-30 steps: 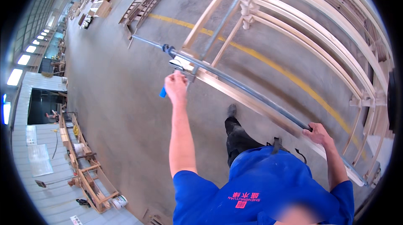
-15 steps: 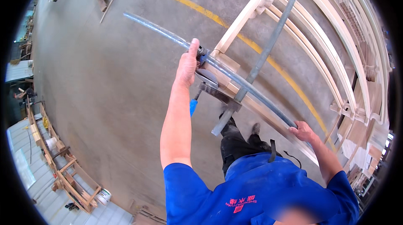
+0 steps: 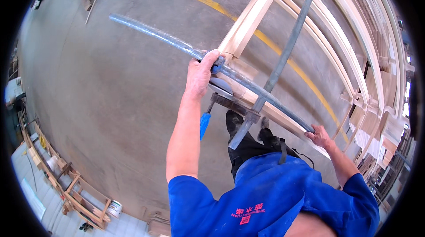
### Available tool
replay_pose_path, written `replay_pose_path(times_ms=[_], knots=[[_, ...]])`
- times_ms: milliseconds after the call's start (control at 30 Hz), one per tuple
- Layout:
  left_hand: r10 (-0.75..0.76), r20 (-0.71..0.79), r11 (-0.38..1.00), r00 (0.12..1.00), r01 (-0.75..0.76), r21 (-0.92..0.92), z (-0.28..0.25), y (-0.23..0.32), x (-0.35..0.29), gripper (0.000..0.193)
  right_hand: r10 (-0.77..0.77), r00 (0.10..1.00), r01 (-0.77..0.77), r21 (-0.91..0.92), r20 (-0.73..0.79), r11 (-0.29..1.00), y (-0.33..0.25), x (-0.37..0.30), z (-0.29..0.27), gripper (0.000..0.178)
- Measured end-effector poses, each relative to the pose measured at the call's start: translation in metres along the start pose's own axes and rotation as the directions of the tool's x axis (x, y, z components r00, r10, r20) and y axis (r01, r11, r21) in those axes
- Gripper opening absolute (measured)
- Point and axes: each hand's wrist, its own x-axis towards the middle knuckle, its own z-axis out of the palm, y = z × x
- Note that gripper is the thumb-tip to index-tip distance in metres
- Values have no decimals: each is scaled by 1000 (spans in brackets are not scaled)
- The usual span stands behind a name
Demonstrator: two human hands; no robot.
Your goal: The person assembles wooden furniture frames by positioning a long metal pipe clamp over the components, tightening the clamp with its screw handle, and then removing the clamp.
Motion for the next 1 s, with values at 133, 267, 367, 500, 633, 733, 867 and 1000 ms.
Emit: replay_pose_path(times_ms=[133, 267, 367, 500, 633, 733, 867, 1000], knots=[[21, -26, 999, 999, -22, -41, 7, 0, 0, 33, 7, 1000, -7, 2, -18, 1000, -3, -2, 1, 62], [11, -2, 1000, 1000, -11, 1, 7, -1, 0, 32, -4, 1000, 4, -1, -20, 1000, 2, -5, 3, 62], [9, 3, 1000, 1000, -9, -20, 6, -2, 0, 33, 10, 999, -11, -39, -41, 999, 1, -5, 5, 60], [74, 21, 996, 997, -73, -47, -1, -8, 9, 33, 20, 996, -21, -6, -83, 1000, -14, -6, 3, 54], [8, 48, 996, 999, -4, -86, 2, -6, 7, 34, 33, 995, -38, -45, -94, 998, -15, -8, 2, 50], [12, 38, 998, 999, -9, -69, 4, -7, 8, 35, 24, 993, -25, -9, -116, 1000, -10, -7, 7, 53], [28, 56, 999, 998, -26, -33, 2, -11, 9, 42, 40, 990, -46, -37, -137, 998, -9, -10, 10, 54], [57, 70, 997, 996, -61, 53, -2, -14, 11, 62, 19, 987, -22, -17, -161, 1000, -7, -9, 14, 53]])
